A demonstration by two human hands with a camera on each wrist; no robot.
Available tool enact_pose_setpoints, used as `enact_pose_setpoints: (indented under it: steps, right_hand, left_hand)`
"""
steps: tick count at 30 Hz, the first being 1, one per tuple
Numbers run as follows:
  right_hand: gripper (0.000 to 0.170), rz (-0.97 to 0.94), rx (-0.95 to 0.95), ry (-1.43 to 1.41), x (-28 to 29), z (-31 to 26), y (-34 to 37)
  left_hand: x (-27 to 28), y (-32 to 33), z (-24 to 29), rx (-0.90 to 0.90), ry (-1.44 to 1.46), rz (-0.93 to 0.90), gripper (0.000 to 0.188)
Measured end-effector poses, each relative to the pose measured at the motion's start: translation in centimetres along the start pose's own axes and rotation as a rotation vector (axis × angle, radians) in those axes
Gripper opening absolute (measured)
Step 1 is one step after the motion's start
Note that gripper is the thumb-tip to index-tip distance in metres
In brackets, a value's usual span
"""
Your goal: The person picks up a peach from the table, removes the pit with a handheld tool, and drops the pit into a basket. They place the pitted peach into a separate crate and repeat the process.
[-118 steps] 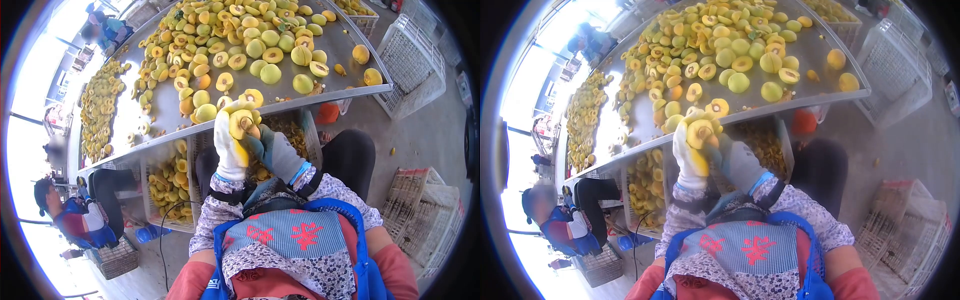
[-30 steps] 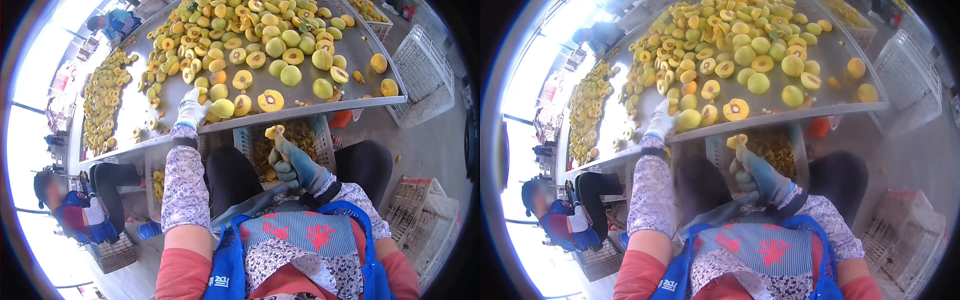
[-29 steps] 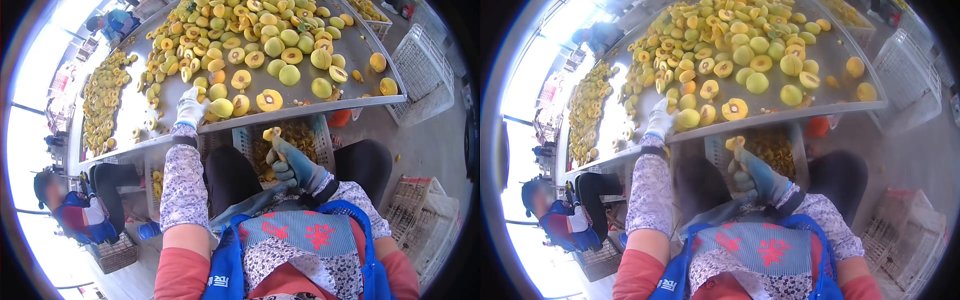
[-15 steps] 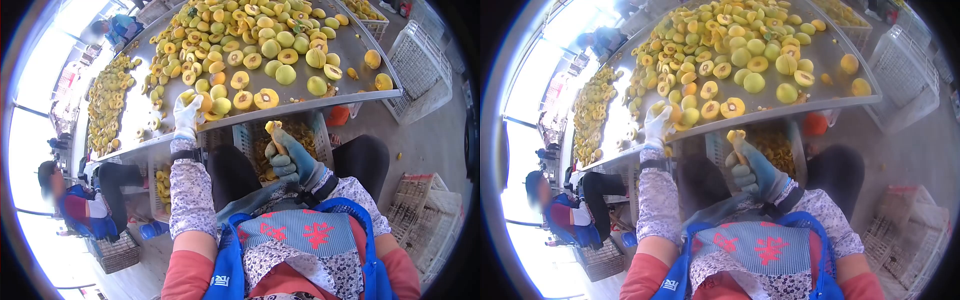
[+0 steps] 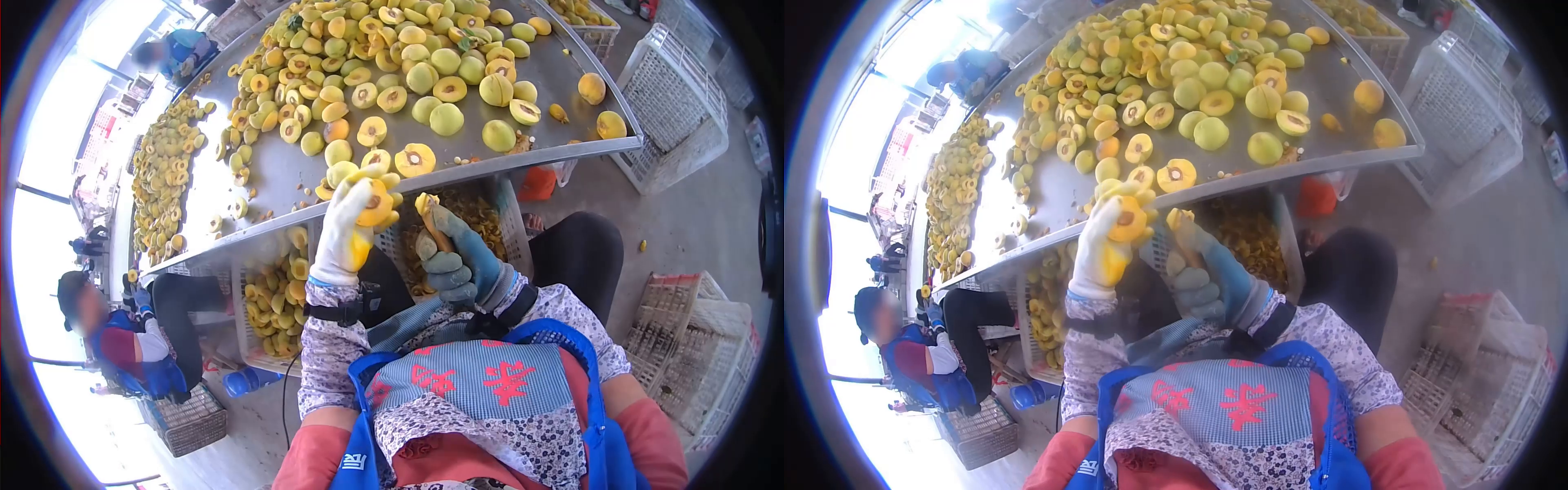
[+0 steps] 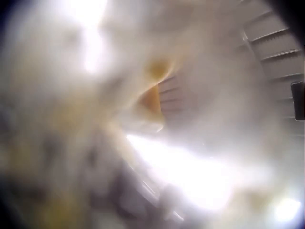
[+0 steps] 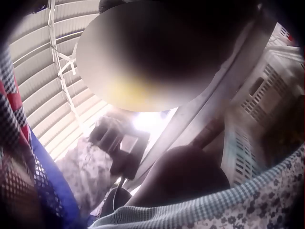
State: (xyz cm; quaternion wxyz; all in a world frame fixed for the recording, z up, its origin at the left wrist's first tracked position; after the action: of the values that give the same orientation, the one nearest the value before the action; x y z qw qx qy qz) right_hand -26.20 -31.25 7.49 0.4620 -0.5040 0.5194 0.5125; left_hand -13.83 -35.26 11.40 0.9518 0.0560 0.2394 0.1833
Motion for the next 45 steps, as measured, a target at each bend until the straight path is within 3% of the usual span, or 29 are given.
enact_pose_setpoints:
  steps: [3, 6, 7, 8, 9, 10, 11, 13, 14, 16, 19, 22, 24, 25, 28, 32, 34, 35, 37, 38, 40, 41, 43, 45]
  right_hand:
    - [0.054, 0.010, 0.039, 0.205, 0.5, 0.0, 0.4]
    - [0.054, 0.034, -0.026, 0.016, -0.2, 0.7, 0.4]
    - [0.055, 0.276, -0.014, 0.109, 1.3, 0.4, 1.0]
    - [0.055, 0.276, -0.009, 0.108, 1.4, 0.3, 1.2]
    - [0.054, 0.265, 0.035, 0.241, 1.4, -0.3, 1.3]
    - [0.053, 0.253, 0.077, 0.374, 1.3, -0.8, 1.4]
    - [0.053, 0.251, 0.075, 0.372, 1.3, -0.6, 1.3]
    - [0.052, 0.617, 0.365, 1.018, 1.8, -4.5, 2.6]
    - [0.052, 0.615, 0.363, 1.016, 2.6, -4.2, 2.0]
    - [0.049, 0.662, 0.726, 1.381, 1.8, -6.1, 2.2]
    - [0.051, 0.790, 0.638, 1.577, 2.1, -6.3, 2.4]
    - [0.051, 0.803, 0.599, 1.574, 3.7, -6.0, 1.9]
    - [0.055, 0.774, 0.627, 1.530, 3.3, -5.7, 1.8]
    - [0.059, 0.741, 0.653, 1.486, 3.1, -5.5, 1.6]
    - [0.065, 0.708, 0.612, 1.313, 4.0, -4.9, 1.0]
    - [0.073, 0.683, 0.525, 1.306, 5.0, -4.4, 0.3]
    - [0.039, 0.707, 0.447, 1.243, 6.0, -4.1, 0.2]
    - [0.039, 0.711, 0.451, 1.239, 6.4, -4.0, 0.0]
    - [0.078, 0.667, 0.602, 1.444, 5.4, -4.1, -0.2]
    - [0.078, 0.669, 0.599, 1.444, 5.5, -4.1, -0.1]
    - [0.056, 0.645, 0.332, 1.274, 7.7, -2.8, -1.0]
    - [0.056, 0.645, 0.332, 1.273, 8.0, -2.6, -0.9]
    - [0.052, 0.530, 0.554, 1.557, 5.9, -3.1, -0.7]
    - [0.059, 0.515, 0.490, 1.576, 3.6, -3.1, -0.2]
  left_hand:
    - [-1.2, 0.4, -2.4, 0.121, -0.207, -0.006, 0.038]
    - [-1.9, 0.1, -4.1, 0.130, -0.335, -0.010, 0.035]
    - [-1.7, 0.0, -3.7, 0.081, -0.380, 0.026, 0.033]
    - [-1.7, -0.1, -3.2, 0.031, -0.424, 0.060, 0.031]
    - [-1.5, 0.2, -3.1, 0.079, -0.238, 0.092, 0.031]
    - [-1.5, 0.3, -3.0, 0.080, -0.239, 0.093, 0.031]
    - [-1.4, 0.5, -2.8, 0.077, -0.117, 0.102, 0.033]
    - [-1.3, 0.6, -2.9, 0.073, 0.002, 0.113, 0.042]
    - [-1.5, 0.6, -2.9, 0.033, 0.038, 0.096, 0.046]
    - [-2.0, 0.5, -3.0, -0.007, 0.073, 0.079, 0.051]
    - [-2.4, 0.5, -3.6, -0.003, 0.096, 0.109, 0.051]
    - [-2.5, 0.7, -4.1, -0.045, 0.078, 0.177, 0.052]
    - [-2.1, 0.5, -4.7, -0.142, 0.105, 0.171, 0.048]
    - [-2.0, 0.6, -4.4, -0.264, -0.032, 0.150, 0.041]
    - [-2.3, 1.1, -4.1, -0.363, -0.089, 0.183, 0.035]
    - [-1.5, 0.8, -5.1, -0.240, 0.093, 0.216, 0.035]
    - [-1.1, 0.9, -5.2, -0.241, 0.051, 0.288, 0.032]
    - [-1.2, 1.0, -5.3, -0.238, 0.049, 0.284, 0.032]
    - [-1.5, 1.2, -5.0, -0.273, 0.001, 0.248, 0.030]
    - [-1.5, 1.2, -5.2, -0.271, 0.003, 0.249, 0.030]
    - [-1.6, 1.3, -4.9, -0.332, -0.032, 0.225, 0.029]
    - [-1.5, 1.4, -4.9, -0.332, -0.032, 0.225, 0.029]
    - [-1.4, 1.1, -5.2, -0.283, -0.023, 0.219, 0.028]
    - [-1.8, 1.0, -5.2, -0.271, 0.018, 0.185, 0.028]
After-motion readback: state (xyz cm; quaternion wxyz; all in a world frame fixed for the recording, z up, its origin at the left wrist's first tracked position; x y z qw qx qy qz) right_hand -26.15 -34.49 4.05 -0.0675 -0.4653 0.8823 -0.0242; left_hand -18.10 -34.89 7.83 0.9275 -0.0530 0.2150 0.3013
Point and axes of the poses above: each hand's wrist, its own y-axis away from the middle knuckle, its own x-axis out of the back of the hand, z = x × y, the point moved 10 cm from there along -y, towards the middle knuckle, and after that the axes turned 6 degrees about y, right-handed, at the moved point
